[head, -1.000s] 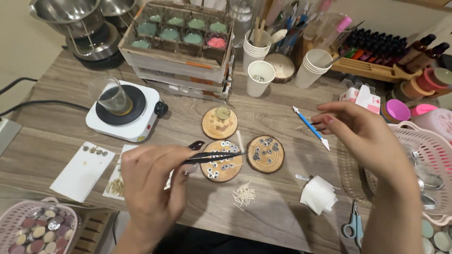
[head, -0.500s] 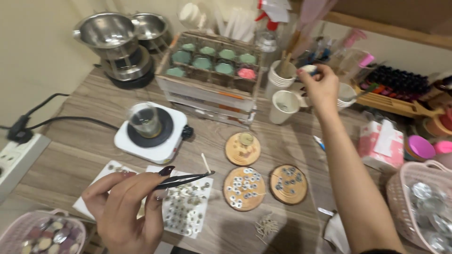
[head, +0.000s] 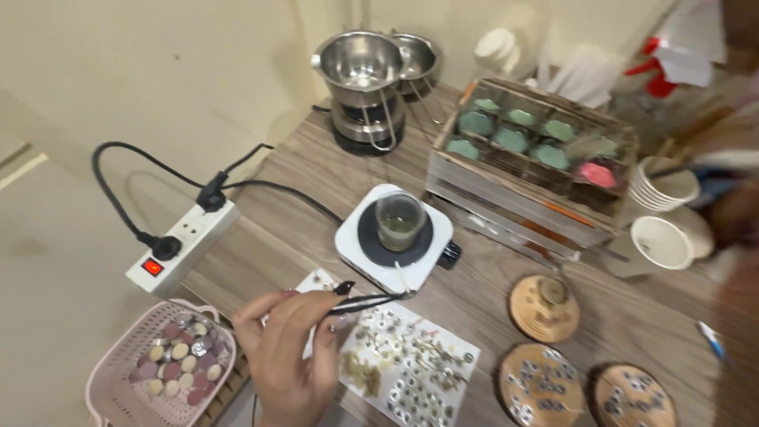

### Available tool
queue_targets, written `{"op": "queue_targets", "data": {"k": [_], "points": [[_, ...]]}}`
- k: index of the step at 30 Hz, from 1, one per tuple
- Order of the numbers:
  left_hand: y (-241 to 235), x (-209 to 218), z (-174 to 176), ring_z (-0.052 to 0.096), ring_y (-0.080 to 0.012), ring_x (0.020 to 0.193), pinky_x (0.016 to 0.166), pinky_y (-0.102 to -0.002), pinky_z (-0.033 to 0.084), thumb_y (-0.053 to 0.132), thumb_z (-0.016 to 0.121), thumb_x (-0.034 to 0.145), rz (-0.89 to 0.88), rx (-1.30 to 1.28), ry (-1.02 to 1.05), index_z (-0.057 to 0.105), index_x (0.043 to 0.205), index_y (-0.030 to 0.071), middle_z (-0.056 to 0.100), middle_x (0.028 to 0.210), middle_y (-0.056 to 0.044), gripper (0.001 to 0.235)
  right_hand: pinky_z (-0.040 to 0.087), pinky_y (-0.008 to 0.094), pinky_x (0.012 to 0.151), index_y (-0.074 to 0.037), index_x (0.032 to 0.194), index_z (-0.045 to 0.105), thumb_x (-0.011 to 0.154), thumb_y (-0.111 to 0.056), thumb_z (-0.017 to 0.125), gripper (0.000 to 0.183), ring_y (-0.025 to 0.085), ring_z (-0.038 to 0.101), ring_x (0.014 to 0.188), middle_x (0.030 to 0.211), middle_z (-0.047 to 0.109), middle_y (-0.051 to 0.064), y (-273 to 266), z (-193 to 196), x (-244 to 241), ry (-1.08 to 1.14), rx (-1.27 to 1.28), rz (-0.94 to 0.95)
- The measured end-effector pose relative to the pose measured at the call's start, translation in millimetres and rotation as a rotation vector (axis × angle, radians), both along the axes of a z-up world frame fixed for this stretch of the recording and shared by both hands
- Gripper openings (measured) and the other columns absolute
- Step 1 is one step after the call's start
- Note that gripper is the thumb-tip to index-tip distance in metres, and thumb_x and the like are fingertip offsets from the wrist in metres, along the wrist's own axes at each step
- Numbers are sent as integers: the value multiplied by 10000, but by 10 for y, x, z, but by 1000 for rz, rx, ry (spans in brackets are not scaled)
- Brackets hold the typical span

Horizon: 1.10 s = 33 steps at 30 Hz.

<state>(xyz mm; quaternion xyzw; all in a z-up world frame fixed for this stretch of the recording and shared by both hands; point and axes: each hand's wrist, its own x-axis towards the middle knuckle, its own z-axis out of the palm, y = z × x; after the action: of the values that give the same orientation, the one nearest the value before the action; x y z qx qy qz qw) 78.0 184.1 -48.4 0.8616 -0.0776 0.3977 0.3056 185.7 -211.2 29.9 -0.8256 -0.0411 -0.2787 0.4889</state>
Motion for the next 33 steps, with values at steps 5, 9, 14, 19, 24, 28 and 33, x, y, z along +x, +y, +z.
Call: {"op": "queue_targets", "data": {"k": [5, 9, 14, 19, 24, 28, 33], "points": [[162, 75, -55, 589, -226, 997, 974, -373, 407, 97, 695, 858, 56, -20, -15, 716, 1041, 136, 728, 1003, 8, 189, 468, 215, 661, -29, 1089, 709, 1015, -142, 677, 139, 64, 592, 783, 932, 700, 19, 1479, -32, 86, 93, -12, 164], [308, 95, -136, 589, -211, 987, 966, -359, 413, 141, 689, 900, 81, -14, 6, 724, 1051, 143, 733, 1010, 16, 155, 458, 233, 547, -35, 1032, 742, 929, -147, 692, 161, 60, 590, 624, 733, 708, 34, 1895, -226, 279, 171, -225, 248], [422, 133, -209, 561, -222, 1001, 963, -354, 402, 194, 662, 938, 95, 0, 47, 732, 1057, 160, 731, 1012, 24, 142, 433, 266, 460, -34, 1003, 753, 891, -202, 717, 205, 72, 566, 478, 585, 674, 50, 2026, -331, 410, 295, -323, 204], [408, 184, -257, 561, -205, 1015, 971, -358, 402, 217, 657, 955, 88, -28, 77, 737, 1059, 167, 735, 1010, 29, 141, 425, 263, 460, -29, 993, 753, 888, -214, 714, 216, 63, 561, 498, 606, 685, 45, 2002, -428, 497, 376, -289, 196], [363, 235, -269, 558, -214, 1025, 975, -358, 391, 203, 669, 947, 81, -62, 89, 740, 1060, 160, 735, 1008, 24, 140, 386, 240, 488, -50, 994, 765, 912, -180, 682, 175, 46, 539, 586, 724, 702, 12, 1885, -517, 540, 476, -105, 192], [363, 334, -257, 569, -199, 1003, 967, -354, 380, 186, 689, 937, 49, -53, 63, 733, 1070, 154, 737, 1008, 24, 143, 358, 233, 501, -42, 1026, 755, 933, -152, 667, 168, 40, 508, 614, 781, 688, 15, 1764, -491, 525, 485, 49, 185], [297, 444, -201, 592, -192, 965, 936, -346, 373, 139, 689, 952, 4, -62, 61, 717, 1092, 130, 739, 1019, 3, 143, 362, 224, 528, -33, 1053, 707, 983, -99, 600, 144, 63, 522, 642, 847, 681, 27, 1625, -434, 461, 406, 285, 107]]}}
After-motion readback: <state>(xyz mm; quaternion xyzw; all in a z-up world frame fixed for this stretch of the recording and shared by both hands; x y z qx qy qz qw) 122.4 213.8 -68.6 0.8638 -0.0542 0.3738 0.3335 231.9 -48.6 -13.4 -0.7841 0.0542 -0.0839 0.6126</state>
